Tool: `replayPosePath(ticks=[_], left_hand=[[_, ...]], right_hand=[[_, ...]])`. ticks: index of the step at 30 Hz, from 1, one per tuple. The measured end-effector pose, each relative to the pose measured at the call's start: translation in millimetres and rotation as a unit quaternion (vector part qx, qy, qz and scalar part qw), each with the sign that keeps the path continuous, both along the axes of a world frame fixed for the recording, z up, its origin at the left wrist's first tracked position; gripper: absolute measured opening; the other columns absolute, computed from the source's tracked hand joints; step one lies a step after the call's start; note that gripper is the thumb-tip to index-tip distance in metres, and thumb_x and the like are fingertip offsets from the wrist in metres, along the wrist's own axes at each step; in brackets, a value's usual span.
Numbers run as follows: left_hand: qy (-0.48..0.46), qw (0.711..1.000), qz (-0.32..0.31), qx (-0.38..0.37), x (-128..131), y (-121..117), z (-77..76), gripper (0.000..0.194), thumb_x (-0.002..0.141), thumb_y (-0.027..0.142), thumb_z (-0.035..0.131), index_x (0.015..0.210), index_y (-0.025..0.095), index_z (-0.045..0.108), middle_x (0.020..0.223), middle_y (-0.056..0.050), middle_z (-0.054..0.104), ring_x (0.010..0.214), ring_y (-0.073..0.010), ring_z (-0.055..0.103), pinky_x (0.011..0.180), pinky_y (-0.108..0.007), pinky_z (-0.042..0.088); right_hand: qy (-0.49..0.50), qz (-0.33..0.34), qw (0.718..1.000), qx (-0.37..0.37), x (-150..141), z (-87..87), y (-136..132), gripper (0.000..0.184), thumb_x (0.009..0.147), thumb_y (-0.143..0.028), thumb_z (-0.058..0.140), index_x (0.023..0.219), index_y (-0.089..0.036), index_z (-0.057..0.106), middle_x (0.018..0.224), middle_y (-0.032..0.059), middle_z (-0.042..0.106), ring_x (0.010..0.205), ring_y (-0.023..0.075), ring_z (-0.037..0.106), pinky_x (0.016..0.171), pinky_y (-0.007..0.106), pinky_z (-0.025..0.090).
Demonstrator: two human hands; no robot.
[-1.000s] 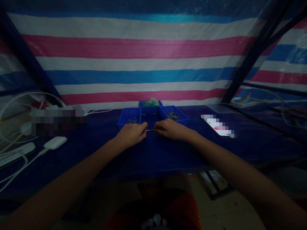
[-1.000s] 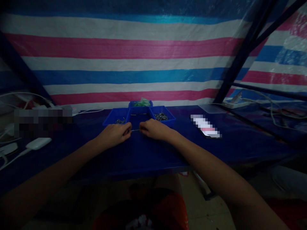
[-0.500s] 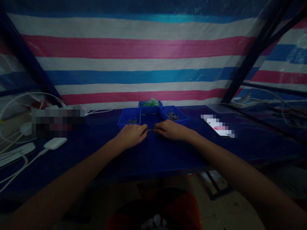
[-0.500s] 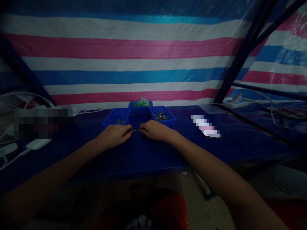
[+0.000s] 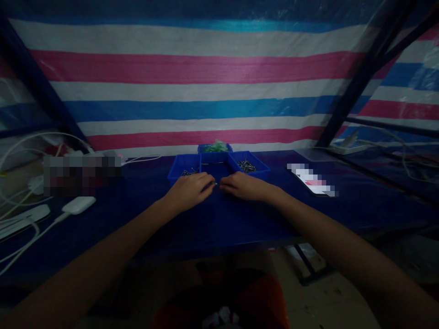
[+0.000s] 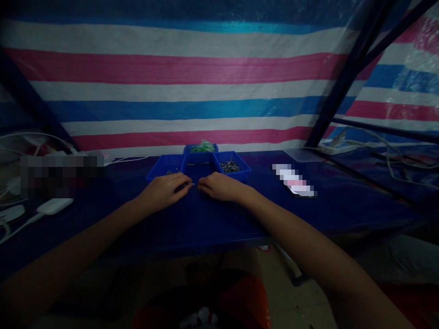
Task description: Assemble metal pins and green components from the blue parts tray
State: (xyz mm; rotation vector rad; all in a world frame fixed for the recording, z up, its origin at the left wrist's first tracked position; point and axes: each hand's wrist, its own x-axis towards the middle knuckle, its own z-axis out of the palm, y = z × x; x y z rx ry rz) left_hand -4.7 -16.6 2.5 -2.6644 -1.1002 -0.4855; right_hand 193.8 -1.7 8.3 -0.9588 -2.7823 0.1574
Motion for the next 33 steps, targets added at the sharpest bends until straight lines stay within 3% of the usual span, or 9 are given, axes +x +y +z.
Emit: replayPosePath(ticks=[12, 17, 24, 33], left_hand=[[-0.038, 0.995, -0.094, -0.005, -0.7, 3.8, -3.8, 0.019, 0.087, 0.027, 0.041, 0.095, 0.016, 0.055, 0.092, -0.004, 0.058, 0.087, -0.0135, 0.054, 0.078, -0.026, 0.043], [-0.037, 0.996, -0.074, -0.039, 0.3, -0.7, -1.7, 0.015, 0.081, 0.024, 0.045, 0.092, 0.017, 0.052, 0.089, -0.003, 0.057, 0.085, -0.0141, 0.054, 0.074, -0.026, 0.042], [0.000, 0.998, 0.001, -0.055, 0.5, 0.0, -1.6, 0.013, 0.080, 0.028, 0.045, 0.087, 0.018, 0.051, 0.077, -0.001, 0.059, 0.070, -0.0138, 0.055, 0.060, -0.025, 0.038], [0.040, 0.998, 0.007, -0.057, 0.2, 3.0, -4.1, 0.020, 0.085, 0.033, 0.041, 0.089, 0.019, 0.054, 0.077, -0.001, 0.060, 0.071, -0.0141, 0.056, 0.058, -0.024, 0.036]], right_hand=[[0.039, 0.062, 0.997, -0.036, -5.7, -5.6, -1.0, 0.025, 0.089, -0.024, 0.036, 0.089, -0.012, 0.059, 0.070, 0.0034, 0.060, 0.058, 0.0092, 0.050, 0.058, 0.023, 0.036], [0.028, 0.056, 0.997, -0.046, -3.3, -3.6, -1.4, 0.021, 0.087, -0.025, 0.042, 0.089, -0.013, 0.059, 0.074, 0.0042, 0.062, 0.063, 0.0104, 0.054, 0.060, 0.023, 0.037], [0.024, 0.048, 0.998, -0.032, 1.8, 0.8, -0.4, 0.021, 0.085, -0.029, 0.044, 0.092, -0.014, 0.057, 0.075, 0.0040, 0.062, 0.063, 0.0107, 0.053, 0.060, 0.023, 0.037], [0.023, 0.040, 0.999, -0.005, -1.6, -3.5, 0.0, 0.021, 0.088, -0.025, 0.039, 0.081, -0.015, 0.056, 0.064, 0.0013, 0.056, 0.057, 0.0092, 0.049, 0.057, 0.022, 0.034]])
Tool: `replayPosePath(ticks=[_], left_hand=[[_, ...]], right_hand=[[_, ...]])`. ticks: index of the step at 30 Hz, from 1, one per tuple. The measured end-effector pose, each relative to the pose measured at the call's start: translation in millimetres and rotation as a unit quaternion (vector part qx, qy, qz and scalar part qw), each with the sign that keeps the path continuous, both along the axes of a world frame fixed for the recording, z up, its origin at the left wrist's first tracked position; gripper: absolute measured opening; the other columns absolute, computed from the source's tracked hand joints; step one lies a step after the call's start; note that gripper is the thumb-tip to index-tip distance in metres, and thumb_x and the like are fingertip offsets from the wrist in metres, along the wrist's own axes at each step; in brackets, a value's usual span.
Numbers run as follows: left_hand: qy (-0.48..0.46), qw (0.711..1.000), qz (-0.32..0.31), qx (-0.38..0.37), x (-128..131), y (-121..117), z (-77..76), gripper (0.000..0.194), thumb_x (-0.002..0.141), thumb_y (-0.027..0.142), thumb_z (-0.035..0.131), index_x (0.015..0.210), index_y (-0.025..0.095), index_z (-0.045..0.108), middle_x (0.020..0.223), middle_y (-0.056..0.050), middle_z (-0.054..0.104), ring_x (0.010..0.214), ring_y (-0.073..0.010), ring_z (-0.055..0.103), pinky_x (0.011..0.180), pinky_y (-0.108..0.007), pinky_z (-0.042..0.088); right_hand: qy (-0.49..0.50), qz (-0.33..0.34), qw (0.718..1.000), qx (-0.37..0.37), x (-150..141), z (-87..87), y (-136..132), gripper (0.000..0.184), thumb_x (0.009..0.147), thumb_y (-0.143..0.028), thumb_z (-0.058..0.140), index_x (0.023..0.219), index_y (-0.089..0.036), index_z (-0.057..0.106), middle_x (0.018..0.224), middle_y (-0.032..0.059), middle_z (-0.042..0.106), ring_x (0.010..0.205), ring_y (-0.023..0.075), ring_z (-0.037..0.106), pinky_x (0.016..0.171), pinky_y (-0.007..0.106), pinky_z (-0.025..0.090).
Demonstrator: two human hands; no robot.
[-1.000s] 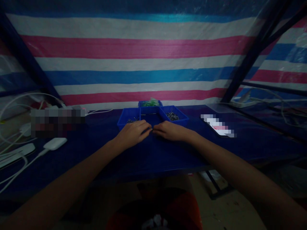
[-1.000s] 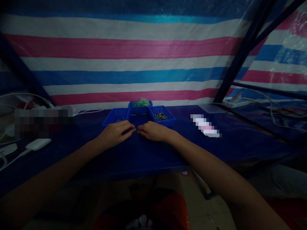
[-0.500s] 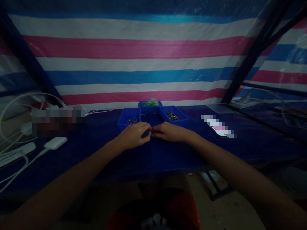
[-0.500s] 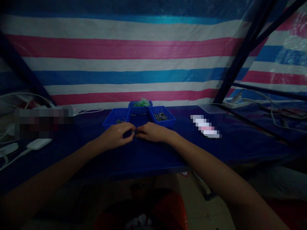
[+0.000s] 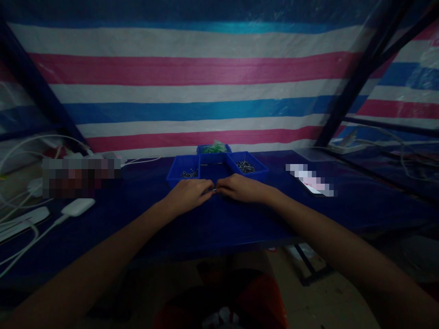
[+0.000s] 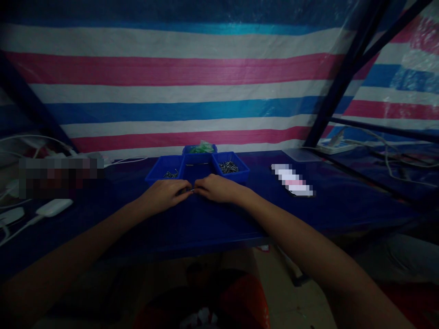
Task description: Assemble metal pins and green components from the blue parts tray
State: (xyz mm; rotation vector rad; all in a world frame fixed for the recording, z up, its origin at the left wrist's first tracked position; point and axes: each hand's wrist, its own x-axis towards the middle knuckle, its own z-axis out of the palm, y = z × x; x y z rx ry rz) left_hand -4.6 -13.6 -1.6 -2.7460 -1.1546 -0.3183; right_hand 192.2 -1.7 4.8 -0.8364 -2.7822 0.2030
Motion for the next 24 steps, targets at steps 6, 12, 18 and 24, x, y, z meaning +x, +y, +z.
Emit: replayPosePath(ticks=[6, 12, 18, 24], left_hand=[[0.038, 0.998, 0.047, -0.001, 1, -2, 3.3, 0.023, 0.086, 0.033, 0.036, 0.081, 0.020, 0.054, 0.071, 0.000, 0.061, 0.064, -0.0147, 0.056, 0.052, -0.024, 0.032], [0.038, 0.997, 0.065, -0.004, 1, -1, 4.7, 0.020, 0.084, 0.030, 0.036, 0.081, 0.020, 0.054, 0.072, 0.000, 0.061, 0.063, -0.0145, 0.056, 0.051, -0.024, 0.029], [0.046, 0.996, 0.070, -0.017, 0, 3, 3.5, 0.016, 0.082, 0.028, 0.039, 0.077, 0.020, 0.052, 0.071, 0.000, 0.060, 0.062, -0.0143, 0.055, 0.050, -0.024, 0.027], [0.055, 0.996, 0.066, -0.037, -2, 4, 3.5, 0.016, 0.082, 0.027, 0.039, 0.078, 0.019, 0.052, 0.069, 0.000, 0.059, 0.061, -0.0134, 0.054, 0.050, -0.023, 0.028]], right_hand=[[-0.026, -0.054, 0.998, 0.023, 2, -2.2, 3, 0.024, 0.088, -0.026, 0.037, 0.083, -0.014, 0.056, 0.069, 0.0045, 0.060, 0.059, 0.0103, 0.050, 0.058, 0.023, 0.034], [-0.042, -0.088, 0.995, 0.033, 3, 0.1, 2, 0.026, 0.088, -0.026, 0.036, 0.083, -0.013, 0.058, 0.069, 0.0064, 0.061, 0.061, 0.0125, 0.053, 0.058, 0.024, 0.034], [-0.063, -0.092, 0.993, 0.039, -3, -4.4, -2, 0.020, 0.083, -0.025, 0.043, 0.088, -0.015, 0.059, 0.075, 0.0070, 0.063, 0.066, 0.0143, 0.056, 0.058, 0.024, 0.034], [-0.055, -0.081, 0.994, 0.042, -6, -0.3, -7, 0.018, 0.081, -0.026, 0.046, 0.087, -0.016, 0.060, 0.075, 0.0063, 0.063, 0.066, 0.0149, 0.056, 0.059, 0.025, 0.035]])
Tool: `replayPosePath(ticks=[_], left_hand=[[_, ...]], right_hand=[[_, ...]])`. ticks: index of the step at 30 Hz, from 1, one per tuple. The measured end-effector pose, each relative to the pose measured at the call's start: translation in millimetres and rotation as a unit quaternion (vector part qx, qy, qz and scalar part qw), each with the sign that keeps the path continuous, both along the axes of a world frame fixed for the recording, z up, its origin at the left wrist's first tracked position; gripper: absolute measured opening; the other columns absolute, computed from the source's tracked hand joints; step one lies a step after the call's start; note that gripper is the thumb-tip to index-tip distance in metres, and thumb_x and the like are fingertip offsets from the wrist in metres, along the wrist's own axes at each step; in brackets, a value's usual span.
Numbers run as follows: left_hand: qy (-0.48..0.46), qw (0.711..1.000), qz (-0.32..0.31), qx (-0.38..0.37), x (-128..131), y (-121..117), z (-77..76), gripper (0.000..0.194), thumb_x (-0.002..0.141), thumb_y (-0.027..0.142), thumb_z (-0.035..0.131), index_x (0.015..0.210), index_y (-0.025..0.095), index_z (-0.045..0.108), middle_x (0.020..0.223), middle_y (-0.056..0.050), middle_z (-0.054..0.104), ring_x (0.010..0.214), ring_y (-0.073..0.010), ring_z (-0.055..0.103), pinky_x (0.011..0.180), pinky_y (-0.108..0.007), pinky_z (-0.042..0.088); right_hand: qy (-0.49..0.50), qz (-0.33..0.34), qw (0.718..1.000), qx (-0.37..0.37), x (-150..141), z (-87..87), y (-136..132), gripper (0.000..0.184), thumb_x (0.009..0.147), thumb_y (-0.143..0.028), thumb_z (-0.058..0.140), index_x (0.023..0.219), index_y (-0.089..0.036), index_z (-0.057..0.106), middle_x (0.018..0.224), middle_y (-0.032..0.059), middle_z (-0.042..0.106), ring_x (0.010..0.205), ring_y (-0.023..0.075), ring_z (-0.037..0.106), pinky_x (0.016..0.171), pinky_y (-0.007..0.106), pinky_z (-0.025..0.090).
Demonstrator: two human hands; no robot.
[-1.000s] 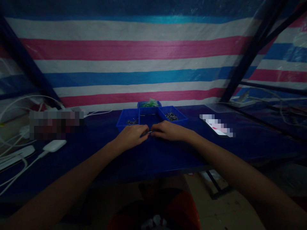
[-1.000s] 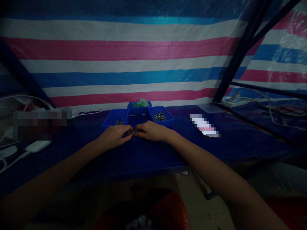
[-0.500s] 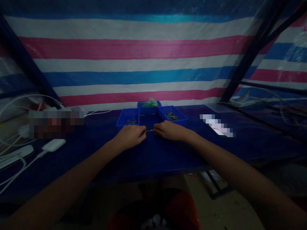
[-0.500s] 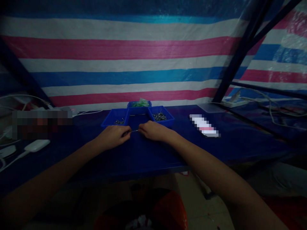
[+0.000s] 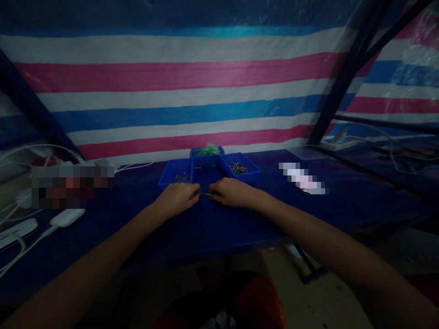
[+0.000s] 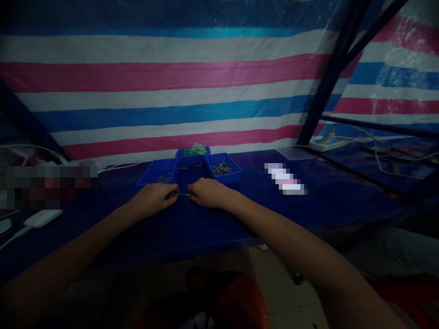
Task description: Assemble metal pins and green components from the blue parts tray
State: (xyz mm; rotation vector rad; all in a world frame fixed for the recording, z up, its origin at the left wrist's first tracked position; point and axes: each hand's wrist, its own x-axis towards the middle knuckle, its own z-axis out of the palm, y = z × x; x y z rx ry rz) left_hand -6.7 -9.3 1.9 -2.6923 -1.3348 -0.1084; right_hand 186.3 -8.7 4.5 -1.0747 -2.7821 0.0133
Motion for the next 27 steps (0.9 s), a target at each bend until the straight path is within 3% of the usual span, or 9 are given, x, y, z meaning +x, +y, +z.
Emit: replayPosePath(ticks=[3, 6, 8, 13, 20, 27], left_hand=[[-0.004, 1.000, -0.011, -0.007, 0, 0, -0.5, 0.017, 0.083, 0.029, 0.038, 0.082, 0.020, 0.053, 0.069, 0.001, 0.059, 0.061, -0.0129, 0.054, 0.051, -0.023, 0.030], [-0.008, 1.000, -0.018, -0.013, -1, 1, -0.9, 0.019, 0.084, 0.029, 0.037, 0.085, 0.020, 0.053, 0.069, 0.001, 0.059, 0.061, -0.0128, 0.054, 0.053, -0.024, 0.031], [-0.007, 1.000, -0.020, -0.018, -1, 1, -0.6, 0.019, 0.084, 0.030, 0.038, 0.085, 0.020, 0.054, 0.070, 0.001, 0.059, 0.061, -0.0127, 0.054, 0.053, -0.024, 0.031], [-0.009, 0.999, -0.023, -0.022, -1, 2, 0.3, 0.018, 0.084, 0.030, 0.040, 0.086, 0.020, 0.054, 0.070, 0.001, 0.059, 0.061, -0.0130, 0.054, 0.052, -0.024, 0.031], [-0.010, 0.999, -0.031, -0.021, 0, 0, 0.5, 0.019, 0.084, 0.030, 0.038, 0.086, 0.020, 0.055, 0.069, 0.001, 0.059, 0.060, -0.0123, 0.054, 0.052, -0.024, 0.032], [-0.004, 0.999, -0.037, -0.025, 0, -1, -0.5, 0.020, 0.084, 0.029, 0.037, 0.087, 0.020, 0.055, 0.069, 0.001, 0.059, 0.061, -0.0123, 0.054, 0.053, -0.024, 0.033]], right_hand=[[0.059, 0.018, 0.998, 0.011, 16, 17.9, 4, 0.020, 0.083, -0.026, 0.045, 0.090, -0.018, 0.061, 0.077, 0.0048, 0.064, 0.068, 0.0138, 0.055, 0.062, 0.025, 0.036], [0.156, -0.042, 0.985, 0.063, 43, 35.5, 19, 0.022, 0.084, -0.026, 0.044, 0.094, -0.018, 0.061, 0.085, 0.0047, 0.064, 0.072, 0.0138, 0.055, 0.066, 0.026, 0.037], [0.161, -0.096, 0.978, 0.087, 63, 39.9, 33, 0.020, 0.081, -0.025, 0.048, 0.090, -0.017, 0.064, 0.088, 0.0062, 0.064, 0.077, 0.0156, 0.055, 0.071, 0.028, 0.038], [0.079, -0.124, 0.989, 0.032, 85, 27.3, 59, 0.017, 0.073, -0.020, 0.057, 0.085, -0.017, 0.069, 0.086, 0.0068, 0.065, 0.079, 0.0173, 0.057, 0.071, 0.027, 0.040], [0.067, -0.087, 0.994, -0.010, 72, 11.6, 72, 0.019, 0.073, -0.016, 0.055, 0.085, -0.018, 0.070, 0.089, 0.0051, 0.067, 0.083, 0.0162, 0.058, 0.072, 0.024, 0.040], [0.052, -0.110, 0.992, -0.028, 66, 7.3, 83, 0.020, 0.070, -0.015, 0.055, 0.083, -0.021, 0.070, 0.081, 0.0036, 0.068, 0.075, 0.0145, 0.058, 0.067, 0.025, 0.040]])
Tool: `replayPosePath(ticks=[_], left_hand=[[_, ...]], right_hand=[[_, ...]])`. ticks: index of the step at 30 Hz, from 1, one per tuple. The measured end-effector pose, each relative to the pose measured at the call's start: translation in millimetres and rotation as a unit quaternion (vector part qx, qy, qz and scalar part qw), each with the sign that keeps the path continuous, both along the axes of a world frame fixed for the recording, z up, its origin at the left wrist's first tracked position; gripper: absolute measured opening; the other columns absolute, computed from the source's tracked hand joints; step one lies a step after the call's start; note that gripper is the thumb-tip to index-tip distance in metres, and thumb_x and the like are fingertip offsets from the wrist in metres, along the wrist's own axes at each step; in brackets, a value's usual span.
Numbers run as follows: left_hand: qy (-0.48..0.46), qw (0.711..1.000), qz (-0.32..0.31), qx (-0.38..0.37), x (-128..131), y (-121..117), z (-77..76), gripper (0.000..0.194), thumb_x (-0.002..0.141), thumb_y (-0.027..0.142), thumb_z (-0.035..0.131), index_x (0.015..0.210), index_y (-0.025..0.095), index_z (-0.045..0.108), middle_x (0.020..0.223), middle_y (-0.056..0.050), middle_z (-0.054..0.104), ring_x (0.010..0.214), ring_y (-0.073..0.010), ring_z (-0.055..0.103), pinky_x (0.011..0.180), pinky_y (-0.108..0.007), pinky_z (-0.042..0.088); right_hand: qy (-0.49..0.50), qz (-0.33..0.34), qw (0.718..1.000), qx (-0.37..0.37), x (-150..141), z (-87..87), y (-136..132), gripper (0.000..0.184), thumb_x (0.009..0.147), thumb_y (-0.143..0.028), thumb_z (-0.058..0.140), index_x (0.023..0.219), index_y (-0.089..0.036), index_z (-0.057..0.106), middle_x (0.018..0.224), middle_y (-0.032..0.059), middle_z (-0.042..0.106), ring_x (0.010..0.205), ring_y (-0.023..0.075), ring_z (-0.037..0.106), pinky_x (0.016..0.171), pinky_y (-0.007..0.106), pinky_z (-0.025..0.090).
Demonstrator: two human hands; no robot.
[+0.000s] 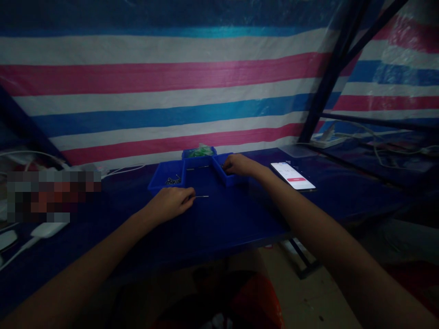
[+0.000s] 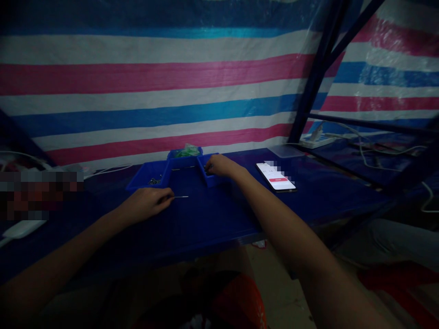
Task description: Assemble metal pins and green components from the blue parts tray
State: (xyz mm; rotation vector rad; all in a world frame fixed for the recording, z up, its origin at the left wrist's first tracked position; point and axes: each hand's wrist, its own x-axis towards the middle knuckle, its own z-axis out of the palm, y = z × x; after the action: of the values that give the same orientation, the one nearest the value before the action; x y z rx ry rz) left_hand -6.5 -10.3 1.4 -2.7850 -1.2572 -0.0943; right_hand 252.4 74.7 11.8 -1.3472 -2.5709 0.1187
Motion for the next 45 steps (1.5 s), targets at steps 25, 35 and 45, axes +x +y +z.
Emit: replayPosePath(ticks=[25, 35, 45], left_hand=[[0.004, 0.999, -0.033, 0.022, 0, -1, -0.5, 0.020, 0.085, 0.028, 0.037, 0.089, 0.020, 0.055, 0.071, -0.001, 0.060, 0.063, -0.0139, 0.056, 0.054, -0.024, 0.033], [0.006, 0.998, -0.066, 0.011, 1, -4, -6.6, 0.021, 0.084, 0.026, 0.037, 0.083, 0.017, 0.055, 0.073, -0.003, 0.061, 0.062, -0.0143, 0.056, 0.053, -0.025, 0.034], [0.006, 0.997, -0.071, 0.014, 0, -6, -5.2, 0.019, 0.084, 0.027, 0.037, 0.084, 0.018, 0.054, 0.073, -0.003, 0.061, 0.063, -0.0150, 0.056, 0.052, -0.025, 0.035]], right_hand=[[0.354, 0.042, 0.918, -0.171, -16, 17.0, -40, 0.019, 0.077, -0.028, 0.053, 0.094, -0.018, 0.053, 0.076, 0.0022, 0.060, 0.063, 0.0111, 0.054, 0.056, 0.024, 0.043], [0.260, 0.119, 0.955, -0.081, -93, 9.5, -35, 0.012, 0.077, -0.027, 0.053, 0.082, -0.016, 0.055, 0.079, 0.0020, 0.060, 0.072, 0.0109, 0.053, 0.067, 0.024, 0.041], [0.114, -0.027, 0.980, 0.164, -53, 21.6, -8, 0.026, 0.082, -0.031, 0.046, 0.098, -0.014, 0.059, 0.098, 0.0107, 0.060, 0.092, 0.0193, 0.053, 0.081, 0.031, 0.037]])
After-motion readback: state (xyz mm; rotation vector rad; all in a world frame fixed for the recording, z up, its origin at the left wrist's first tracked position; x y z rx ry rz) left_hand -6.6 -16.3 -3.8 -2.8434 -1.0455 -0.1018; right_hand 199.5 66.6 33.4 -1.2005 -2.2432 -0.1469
